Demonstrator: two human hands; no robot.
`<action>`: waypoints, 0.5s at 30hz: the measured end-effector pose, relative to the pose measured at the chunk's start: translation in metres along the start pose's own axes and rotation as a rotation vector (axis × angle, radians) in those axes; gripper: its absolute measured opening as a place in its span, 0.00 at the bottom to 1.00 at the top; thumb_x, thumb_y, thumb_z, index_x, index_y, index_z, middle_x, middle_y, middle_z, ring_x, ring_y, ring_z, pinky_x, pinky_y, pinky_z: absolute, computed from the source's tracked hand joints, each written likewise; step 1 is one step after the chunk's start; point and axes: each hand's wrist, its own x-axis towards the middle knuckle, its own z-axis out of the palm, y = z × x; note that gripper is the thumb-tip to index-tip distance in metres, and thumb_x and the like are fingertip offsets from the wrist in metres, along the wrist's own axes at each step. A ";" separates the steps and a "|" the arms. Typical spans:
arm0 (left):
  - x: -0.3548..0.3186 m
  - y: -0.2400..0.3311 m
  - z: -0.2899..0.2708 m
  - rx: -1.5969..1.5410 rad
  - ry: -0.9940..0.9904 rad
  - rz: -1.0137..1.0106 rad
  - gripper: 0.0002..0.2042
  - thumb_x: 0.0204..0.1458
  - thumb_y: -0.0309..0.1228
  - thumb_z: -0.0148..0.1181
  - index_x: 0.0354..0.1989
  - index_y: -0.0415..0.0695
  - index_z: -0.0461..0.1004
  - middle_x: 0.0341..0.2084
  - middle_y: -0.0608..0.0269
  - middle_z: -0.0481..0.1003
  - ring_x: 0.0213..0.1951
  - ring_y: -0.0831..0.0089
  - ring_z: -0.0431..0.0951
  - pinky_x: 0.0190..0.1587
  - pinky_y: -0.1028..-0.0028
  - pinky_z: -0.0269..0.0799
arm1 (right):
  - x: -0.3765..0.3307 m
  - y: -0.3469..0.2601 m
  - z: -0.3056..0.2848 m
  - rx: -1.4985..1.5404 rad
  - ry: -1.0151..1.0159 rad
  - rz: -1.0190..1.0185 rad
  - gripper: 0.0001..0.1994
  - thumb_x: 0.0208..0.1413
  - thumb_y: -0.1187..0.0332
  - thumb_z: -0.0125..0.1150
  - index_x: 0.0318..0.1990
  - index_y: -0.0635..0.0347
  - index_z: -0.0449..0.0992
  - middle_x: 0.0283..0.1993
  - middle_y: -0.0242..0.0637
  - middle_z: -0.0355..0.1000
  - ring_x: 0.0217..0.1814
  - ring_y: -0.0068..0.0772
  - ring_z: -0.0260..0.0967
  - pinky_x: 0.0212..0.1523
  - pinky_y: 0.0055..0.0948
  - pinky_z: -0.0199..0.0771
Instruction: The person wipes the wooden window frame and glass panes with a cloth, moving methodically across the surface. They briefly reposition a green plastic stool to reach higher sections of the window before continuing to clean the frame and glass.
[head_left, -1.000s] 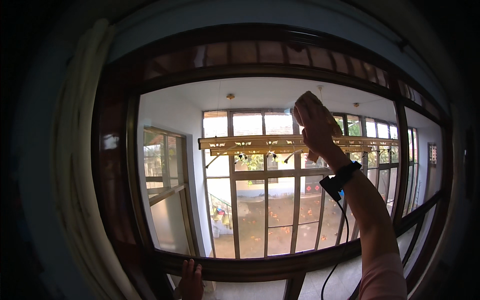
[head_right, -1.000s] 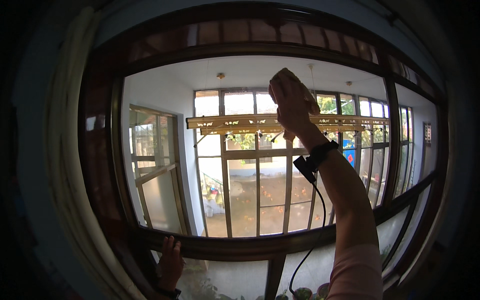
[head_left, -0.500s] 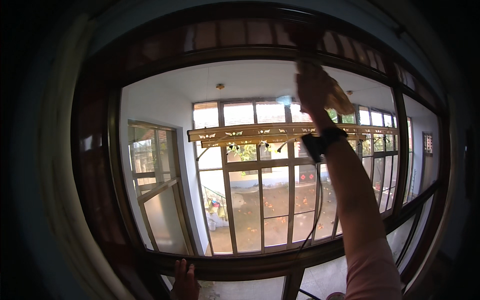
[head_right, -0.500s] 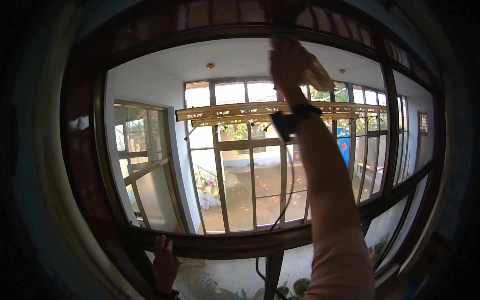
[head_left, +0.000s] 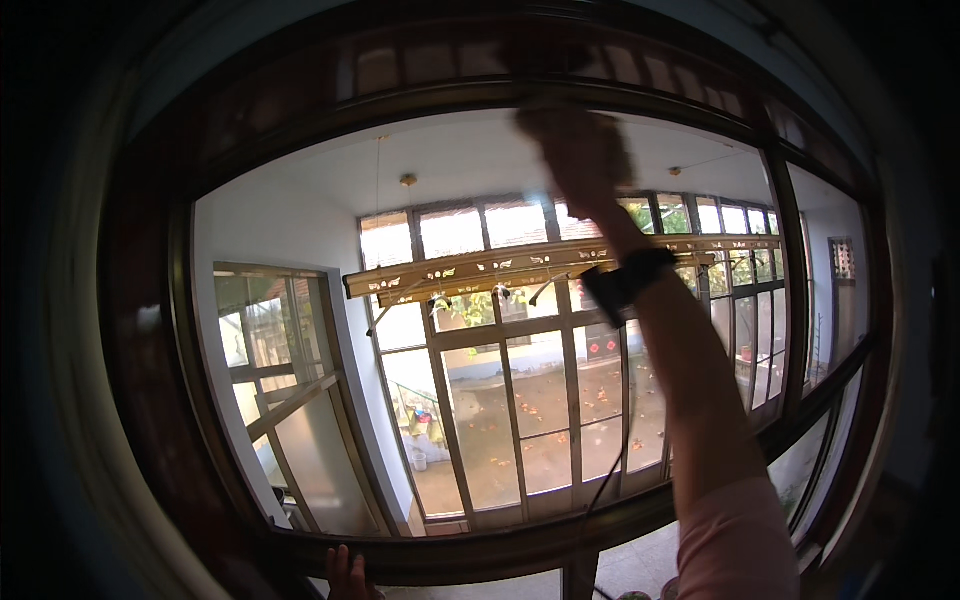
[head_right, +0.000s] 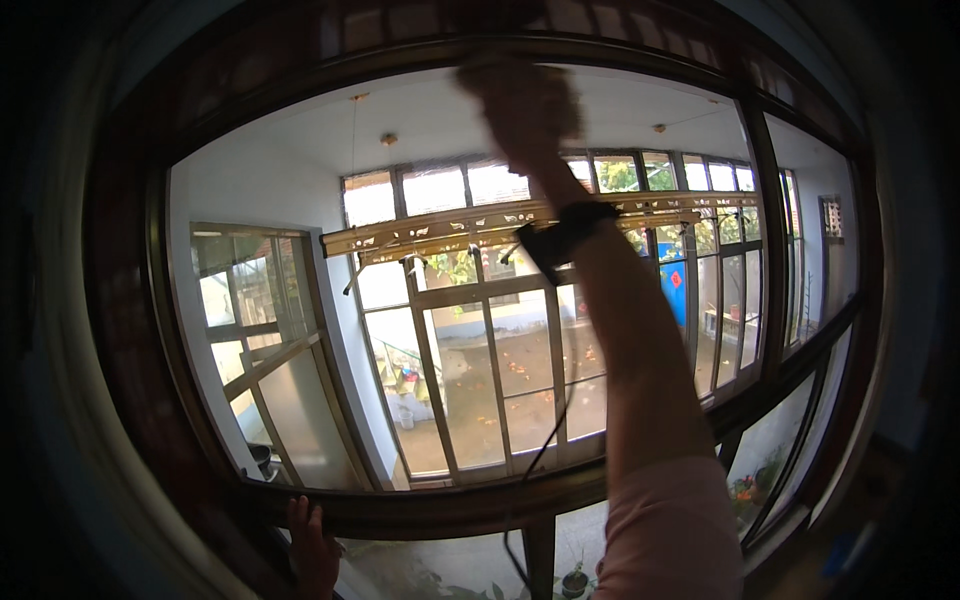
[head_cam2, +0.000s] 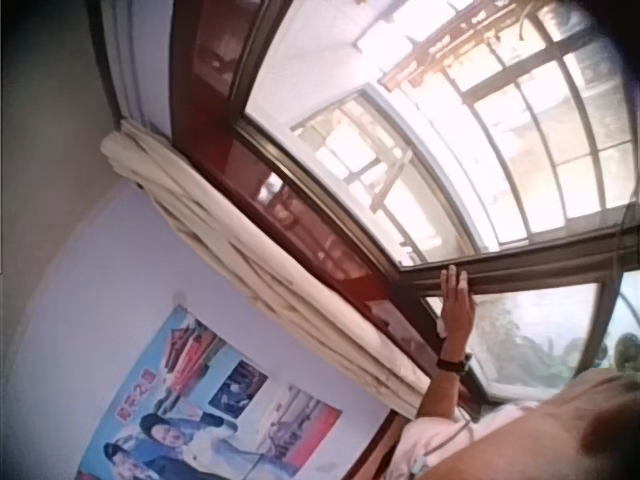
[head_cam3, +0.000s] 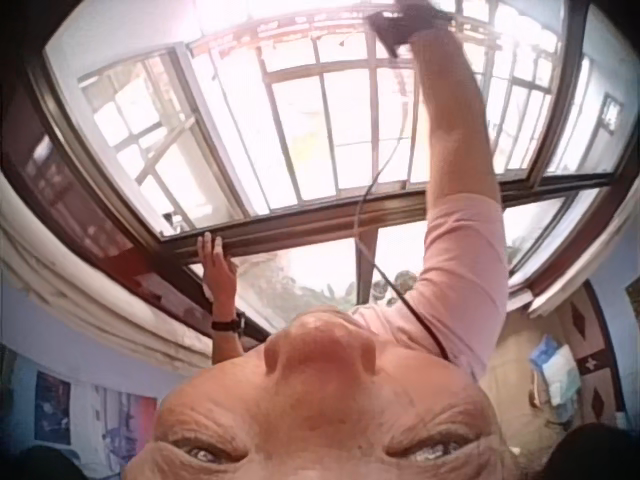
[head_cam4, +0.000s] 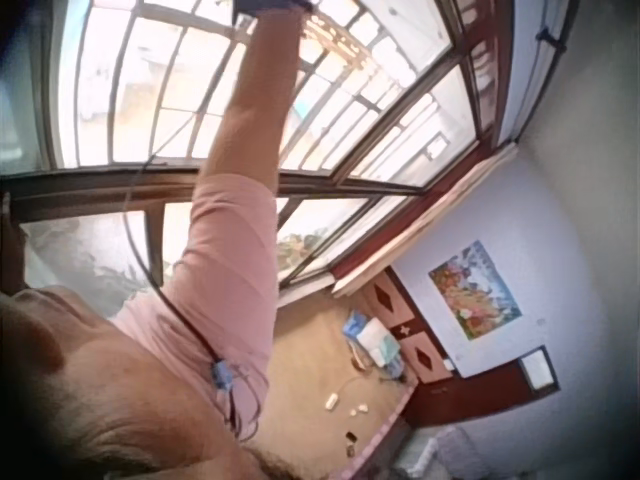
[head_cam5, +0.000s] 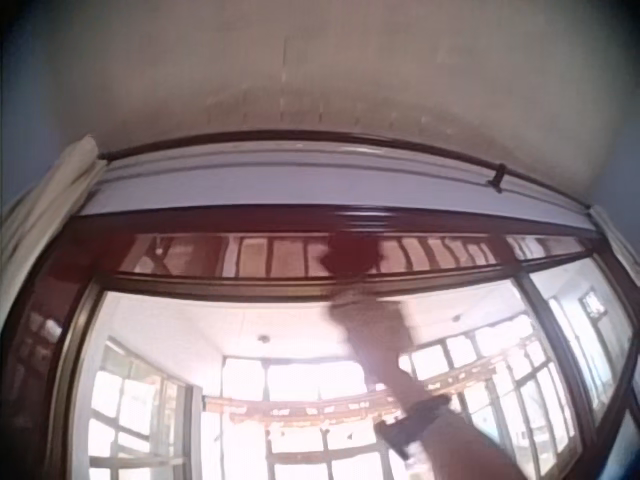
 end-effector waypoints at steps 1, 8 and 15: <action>0.000 -0.001 0.000 -0.006 -0.003 0.000 0.29 0.50 0.23 0.63 0.63 0.38 0.63 0.69 0.40 0.59 0.72 0.37 0.54 0.71 0.45 0.57 | -0.017 0.032 -0.013 -0.220 0.058 0.027 0.17 0.63 0.71 0.52 0.57 0.51 0.76 0.63 0.38 0.69 0.64 0.40 0.67 0.64 0.40 0.70; 0.003 0.003 -0.005 -0.033 0.085 0.071 0.25 0.56 0.22 0.57 0.64 0.37 0.65 0.68 0.42 0.62 0.70 0.39 0.59 0.70 0.51 0.60 | -0.042 0.109 -0.054 -0.448 -0.199 0.437 0.18 0.66 0.56 0.52 0.59 0.45 0.76 0.63 0.45 0.69 0.67 0.48 0.62 0.64 0.56 0.66; 0.002 0.001 -0.008 -0.025 0.067 0.080 0.22 0.65 0.34 0.51 0.65 0.36 0.64 0.69 0.42 0.61 0.70 0.38 0.58 0.71 0.49 0.57 | -0.013 -0.047 0.006 -0.133 0.115 -0.347 0.20 0.54 0.59 0.63 0.52 0.57 0.78 0.55 0.46 0.71 0.63 0.54 0.64 0.59 0.70 0.63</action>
